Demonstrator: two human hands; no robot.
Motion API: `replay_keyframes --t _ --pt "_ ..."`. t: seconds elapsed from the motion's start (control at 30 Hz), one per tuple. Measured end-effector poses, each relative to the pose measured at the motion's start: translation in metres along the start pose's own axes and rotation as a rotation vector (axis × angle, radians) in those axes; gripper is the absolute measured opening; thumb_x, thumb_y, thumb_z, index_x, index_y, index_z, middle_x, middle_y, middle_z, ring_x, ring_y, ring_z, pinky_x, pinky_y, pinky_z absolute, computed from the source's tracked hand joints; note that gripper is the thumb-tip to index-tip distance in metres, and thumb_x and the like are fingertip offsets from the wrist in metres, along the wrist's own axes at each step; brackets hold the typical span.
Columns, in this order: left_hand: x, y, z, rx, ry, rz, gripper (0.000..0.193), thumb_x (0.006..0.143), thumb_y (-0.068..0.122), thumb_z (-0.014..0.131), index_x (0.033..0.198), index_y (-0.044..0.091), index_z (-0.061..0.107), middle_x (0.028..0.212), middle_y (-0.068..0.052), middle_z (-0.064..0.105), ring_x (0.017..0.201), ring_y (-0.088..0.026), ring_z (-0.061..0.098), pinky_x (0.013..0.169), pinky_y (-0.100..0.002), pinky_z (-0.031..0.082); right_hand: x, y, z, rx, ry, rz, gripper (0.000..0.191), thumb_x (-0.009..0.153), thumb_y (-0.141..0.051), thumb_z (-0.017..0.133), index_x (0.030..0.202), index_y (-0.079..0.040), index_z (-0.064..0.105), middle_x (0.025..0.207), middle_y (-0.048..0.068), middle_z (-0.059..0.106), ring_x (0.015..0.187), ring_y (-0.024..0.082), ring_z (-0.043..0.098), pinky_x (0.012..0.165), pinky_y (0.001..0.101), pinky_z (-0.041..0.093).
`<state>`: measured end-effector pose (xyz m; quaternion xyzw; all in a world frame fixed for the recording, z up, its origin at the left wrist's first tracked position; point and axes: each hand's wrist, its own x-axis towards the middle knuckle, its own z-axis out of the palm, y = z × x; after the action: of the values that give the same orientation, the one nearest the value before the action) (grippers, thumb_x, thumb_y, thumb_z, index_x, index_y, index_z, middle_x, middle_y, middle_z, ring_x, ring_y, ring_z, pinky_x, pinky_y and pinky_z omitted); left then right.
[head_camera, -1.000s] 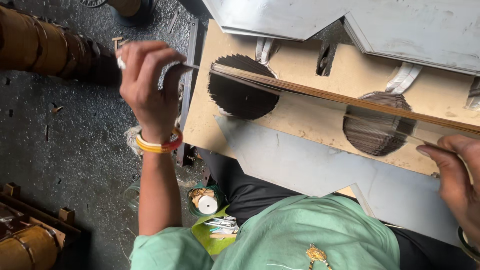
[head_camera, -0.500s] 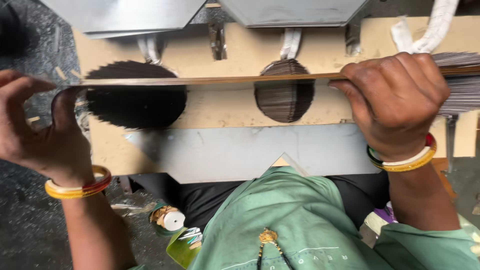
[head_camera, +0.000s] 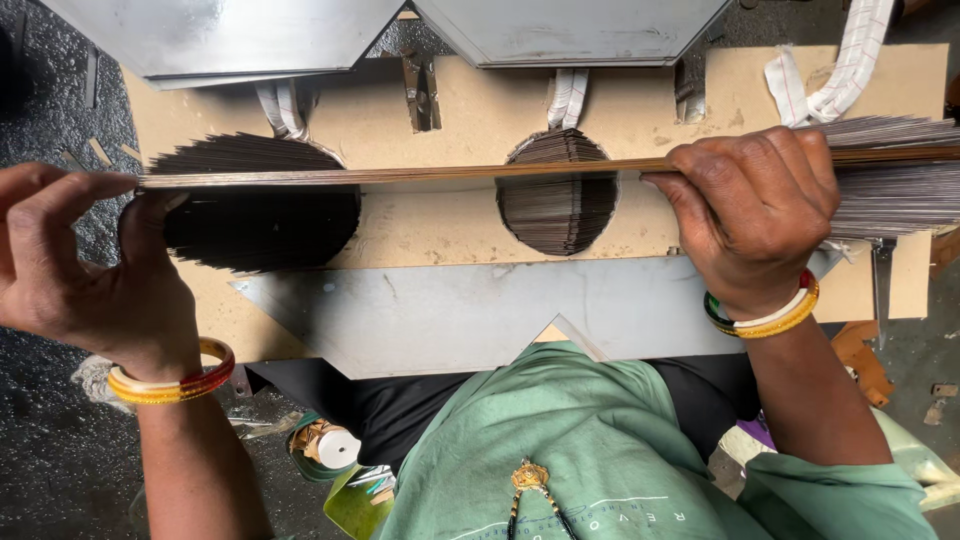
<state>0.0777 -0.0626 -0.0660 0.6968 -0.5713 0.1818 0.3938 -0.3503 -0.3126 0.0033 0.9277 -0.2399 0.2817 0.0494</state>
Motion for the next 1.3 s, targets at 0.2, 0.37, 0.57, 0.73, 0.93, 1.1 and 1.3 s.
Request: replay_keyframes --t 0.2,0.37,0.57,0.73,0.93,1.1,1.3 --pt "0.012 0.023 -0.014 -0.005 -0.106 -0.068 0.029 0.099 0.014 0.079 0.121 0.000 0.067 0.124 -0.010 0.056 0.108 -0.017 0.062 0.087 -0.026 0.058 0.005 -0.006 -0.012 0.011 -0.074 -0.006 0.027 0.092 -0.010 0.092 0.109 -0.006 0.072 0.105 0.003 0.069 0.095 0.021 0.062 0.086 0.0339 0.043" --pt "0.072 0.049 -0.051 0.414 -0.518 0.196 0.062 0.088 0.034 0.086 0.137 0.006 0.062 0.123 -0.013 0.058 0.111 -0.025 0.062 0.091 -0.034 0.054 0.022 -0.007 -0.038 -0.175 -0.208 -0.091 0.049 0.087 -0.033 0.084 0.126 -0.004 0.071 0.115 0.008 0.069 0.098 0.026 0.062 0.091 0.0415 0.044" --pt "0.133 0.057 -0.001 0.489 -0.706 0.651 0.088 0.085 0.071 0.055 0.154 0.015 0.050 0.133 -0.012 0.065 0.115 -0.024 0.065 0.106 -0.041 0.046 0.030 0.001 -0.038 -0.198 -0.244 -0.208 0.060 0.096 -0.039 0.078 0.146 -0.009 0.062 0.133 0.013 0.064 0.122 0.032 0.061 0.108 0.0476 0.043" --pt "0.135 0.064 0.012 0.373 -0.818 0.600 0.085 0.092 0.069 0.046 0.162 0.020 0.045 0.141 -0.010 0.063 0.125 -0.026 0.062 0.115 -0.040 0.039 0.017 0.017 -0.029 -0.141 -0.315 -0.164 0.056 0.101 -0.034 0.077 0.151 -0.015 0.060 0.141 0.010 0.063 0.130 0.027 0.060 0.110 0.0434 0.043" --pt "0.124 0.083 0.040 0.292 -0.690 0.573 0.081 0.098 0.067 0.052 0.161 0.016 0.045 0.132 -0.012 0.066 0.121 -0.025 0.063 0.110 -0.042 0.041 0.001 0.040 -0.008 -0.185 -0.303 -0.151 0.058 0.097 -0.038 0.080 0.147 -0.015 0.062 0.145 0.009 0.064 0.131 0.028 0.062 0.113 0.0459 0.045" --pt "0.116 0.084 0.047 0.408 -0.719 0.545 0.087 0.096 0.073 0.053 0.163 0.017 0.045 0.120 -0.009 0.066 0.108 -0.024 0.062 0.099 -0.039 0.042 -0.008 0.055 0.004 -0.253 -0.145 -0.236 0.060 0.102 -0.049 0.067 0.150 -0.016 0.053 0.147 0.013 0.064 0.124 0.029 0.064 0.108 0.0455 0.045" --pt "0.092 0.110 0.031 0.433 -0.429 0.656 0.078 0.103 0.071 0.053 0.159 0.016 0.047 0.140 -0.012 0.061 0.123 -0.027 0.058 0.103 -0.048 0.037 -0.029 0.036 -0.032 -0.531 -0.103 -0.320 0.065 0.091 -0.057 0.065 0.137 -0.012 0.055 0.132 0.013 0.062 0.121 0.026 0.058 0.100 0.0476 0.041"
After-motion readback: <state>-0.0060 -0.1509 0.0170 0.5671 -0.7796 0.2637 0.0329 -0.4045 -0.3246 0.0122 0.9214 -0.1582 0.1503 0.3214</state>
